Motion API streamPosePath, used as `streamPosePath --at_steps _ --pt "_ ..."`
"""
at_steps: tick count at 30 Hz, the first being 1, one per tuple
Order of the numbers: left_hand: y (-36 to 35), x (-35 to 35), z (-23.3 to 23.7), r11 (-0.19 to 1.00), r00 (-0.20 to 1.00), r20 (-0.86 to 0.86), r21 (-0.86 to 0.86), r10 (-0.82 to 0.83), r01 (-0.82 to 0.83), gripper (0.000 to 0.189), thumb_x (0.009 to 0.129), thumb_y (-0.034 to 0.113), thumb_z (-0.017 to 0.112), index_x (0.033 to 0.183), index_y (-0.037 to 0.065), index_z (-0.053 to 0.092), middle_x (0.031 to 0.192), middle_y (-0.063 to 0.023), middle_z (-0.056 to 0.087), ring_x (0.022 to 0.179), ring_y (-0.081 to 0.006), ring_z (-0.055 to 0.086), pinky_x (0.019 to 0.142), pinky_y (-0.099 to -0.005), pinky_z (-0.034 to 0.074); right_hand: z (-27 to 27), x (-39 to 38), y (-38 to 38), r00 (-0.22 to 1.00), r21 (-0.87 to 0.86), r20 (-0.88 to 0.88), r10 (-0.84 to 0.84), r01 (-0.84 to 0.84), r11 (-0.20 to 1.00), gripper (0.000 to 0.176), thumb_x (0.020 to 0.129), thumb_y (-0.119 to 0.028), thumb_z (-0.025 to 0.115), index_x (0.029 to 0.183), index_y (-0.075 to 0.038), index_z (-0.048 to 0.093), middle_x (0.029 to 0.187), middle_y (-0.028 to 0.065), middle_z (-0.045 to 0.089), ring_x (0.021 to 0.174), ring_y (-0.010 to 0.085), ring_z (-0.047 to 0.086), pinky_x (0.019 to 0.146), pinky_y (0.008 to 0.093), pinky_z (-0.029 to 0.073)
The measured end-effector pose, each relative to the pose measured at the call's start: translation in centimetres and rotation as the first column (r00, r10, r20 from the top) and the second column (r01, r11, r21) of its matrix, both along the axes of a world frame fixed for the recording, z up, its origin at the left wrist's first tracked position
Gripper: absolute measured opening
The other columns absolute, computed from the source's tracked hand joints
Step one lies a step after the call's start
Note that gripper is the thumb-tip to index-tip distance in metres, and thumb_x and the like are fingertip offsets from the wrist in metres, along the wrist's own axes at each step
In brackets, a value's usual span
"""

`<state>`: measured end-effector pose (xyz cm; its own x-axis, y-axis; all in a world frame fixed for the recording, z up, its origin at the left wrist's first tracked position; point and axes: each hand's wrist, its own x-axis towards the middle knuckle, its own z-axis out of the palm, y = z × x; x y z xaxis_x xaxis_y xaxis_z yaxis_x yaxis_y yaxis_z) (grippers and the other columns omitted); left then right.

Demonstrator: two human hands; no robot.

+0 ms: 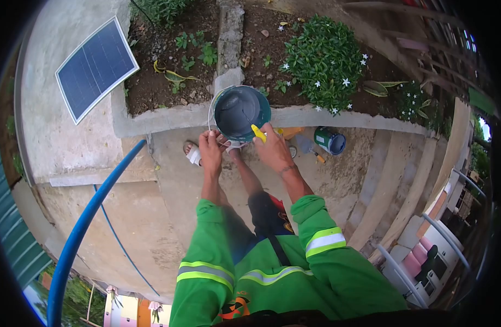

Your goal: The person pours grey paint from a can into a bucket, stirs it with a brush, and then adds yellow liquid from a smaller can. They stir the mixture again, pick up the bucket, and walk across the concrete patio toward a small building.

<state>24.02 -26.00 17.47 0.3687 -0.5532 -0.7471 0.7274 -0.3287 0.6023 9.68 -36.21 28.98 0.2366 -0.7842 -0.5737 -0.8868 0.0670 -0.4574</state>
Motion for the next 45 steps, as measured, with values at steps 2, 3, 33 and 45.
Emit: streamPosePath --at_steps 2,3,33,45 --pt "0.0 0.0 0.1 1.000 1.000 -0.012 -0.004 0.007 -0.007 0.027 0.103 0.024 0.044 0.117 0.002 0.039 0.116 -0.0171 0.053 0.089 -0.0303 0.067 0.076 -0.0403 0.061 0.9 -0.9 -0.8 0.990 -0.044 -0.074 0.121 -0.125 0.991 0.032 0.086 -0.019 0.064 0.110 -0.006 0.048 0.091 0.0270 0.064 0.087 0.0468 0.063 0.074 0.0566 0.047" --pt "0.0 0.0 0.1 1.000 1.000 -0.012 0.001 0.002 -0.002 0.027 0.103 0.025 0.044 0.117 0.002 0.039 0.116 -0.0172 0.053 0.089 -0.0305 0.067 0.076 -0.0404 0.061 1.0 -1.3 -1.1 0.977 -0.070 -0.129 0.168 -0.178 0.982 0.031 0.086 -0.018 0.063 0.110 -0.006 0.048 0.092 0.0258 0.064 0.087 0.0459 0.064 0.073 0.0560 0.048" --pt "-0.7 -0.1 1.3 0.999 1.000 -0.018 0.035 0.026 -0.025 0.031 0.103 0.027 0.045 0.118 -0.001 0.042 0.113 -0.0153 0.055 0.086 -0.0237 0.065 0.071 -0.0340 0.058 -0.8 -0.4 -7.0 0.967 0.376 -0.200 0.157 -0.072 0.924 0.048 0.099 -0.039 0.043 0.111 0.003 0.062 0.100 0.0214 0.069 0.092 0.0301 0.069 0.075 0.0431 0.056" --pt "0.1 0.0 0.1 1.000 1.000 -0.021 -0.010 0.004 -0.005 0.029 0.103 0.026 0.046 0.117 0.002 0.039 0.117 -0.0182 0.053 0.093 -0.0317 0.067 0.077 -0.0406 0.060 -6.6 -8.2 -8.2 0.565 0.779 0.342 -0.751 0.277 0.563 0.085 0.097 -0.067 0.028 0.139 0.004 0.045 0.136 0.0190 0.053 0.128 0.0262 0.047 0.107 0.0373 0.036"
